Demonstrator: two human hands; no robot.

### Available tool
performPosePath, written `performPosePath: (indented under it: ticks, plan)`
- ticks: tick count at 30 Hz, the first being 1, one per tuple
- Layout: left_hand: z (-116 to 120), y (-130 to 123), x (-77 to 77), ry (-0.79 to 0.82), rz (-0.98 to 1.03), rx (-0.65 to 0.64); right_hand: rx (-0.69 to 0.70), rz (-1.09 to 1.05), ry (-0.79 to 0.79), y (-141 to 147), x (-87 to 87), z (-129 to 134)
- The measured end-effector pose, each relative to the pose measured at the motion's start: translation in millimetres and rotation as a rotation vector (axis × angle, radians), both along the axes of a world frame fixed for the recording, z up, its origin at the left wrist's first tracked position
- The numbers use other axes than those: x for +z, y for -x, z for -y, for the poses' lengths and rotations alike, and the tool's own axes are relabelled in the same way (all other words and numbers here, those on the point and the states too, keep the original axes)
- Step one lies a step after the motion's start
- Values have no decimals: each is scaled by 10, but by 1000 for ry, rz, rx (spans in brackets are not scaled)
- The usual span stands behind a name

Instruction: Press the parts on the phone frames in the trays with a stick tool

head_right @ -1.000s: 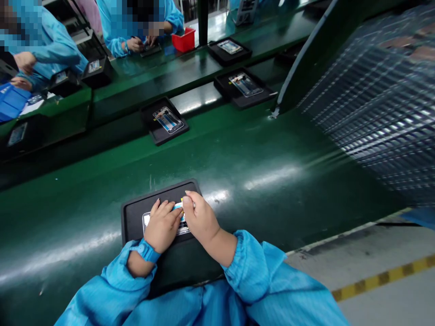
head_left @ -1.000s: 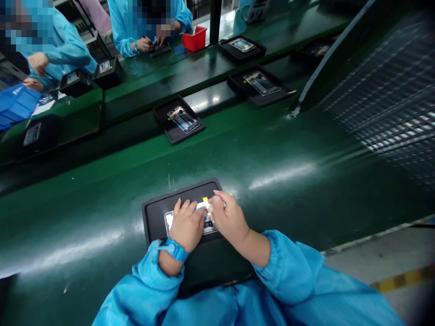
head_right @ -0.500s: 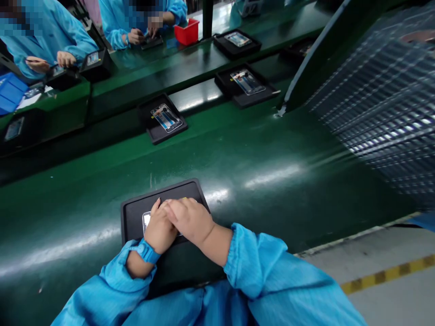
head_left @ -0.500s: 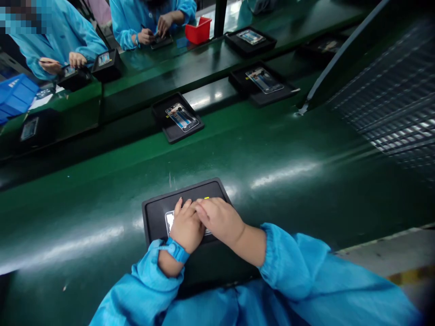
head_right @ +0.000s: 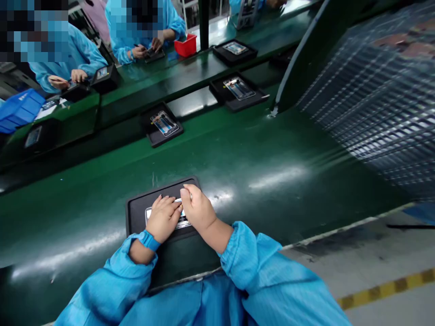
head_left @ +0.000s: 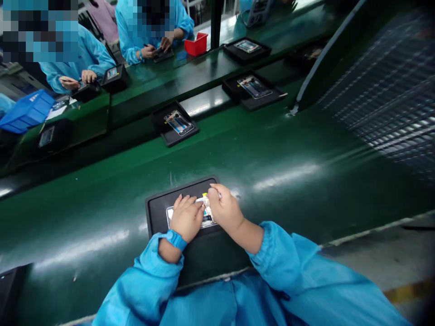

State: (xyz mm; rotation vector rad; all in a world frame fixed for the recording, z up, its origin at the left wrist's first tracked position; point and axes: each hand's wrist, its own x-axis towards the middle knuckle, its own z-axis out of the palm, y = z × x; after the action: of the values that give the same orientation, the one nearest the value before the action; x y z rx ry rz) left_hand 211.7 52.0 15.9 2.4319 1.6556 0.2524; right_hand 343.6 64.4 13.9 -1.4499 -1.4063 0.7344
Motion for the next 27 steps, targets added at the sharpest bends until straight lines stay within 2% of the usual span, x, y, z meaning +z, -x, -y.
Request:
performPosePath:
  ticks: [3,8,12,15,17,21,27]
  plan:
    - [-15,9,3,31,21,25,-37,-36,0,-5,-12,6]
    - [-31,5,19,62,42,63,35,50,-39,-3,6,8]
    - [-36,11,39,105,68,57,179,245,-127,45,22,14]
    - [-62,20,50,133,100,55,298,269,-146,71,24,-5]
    - [-87,20,47,153,101,70,234,197,-85,61,27,-33]
    - [-123,-6,14,146,108,133,18,52,57,16,36,-84]
    - [-152,-111,31,123,139,186,-51,-103,121,28,9,-89]
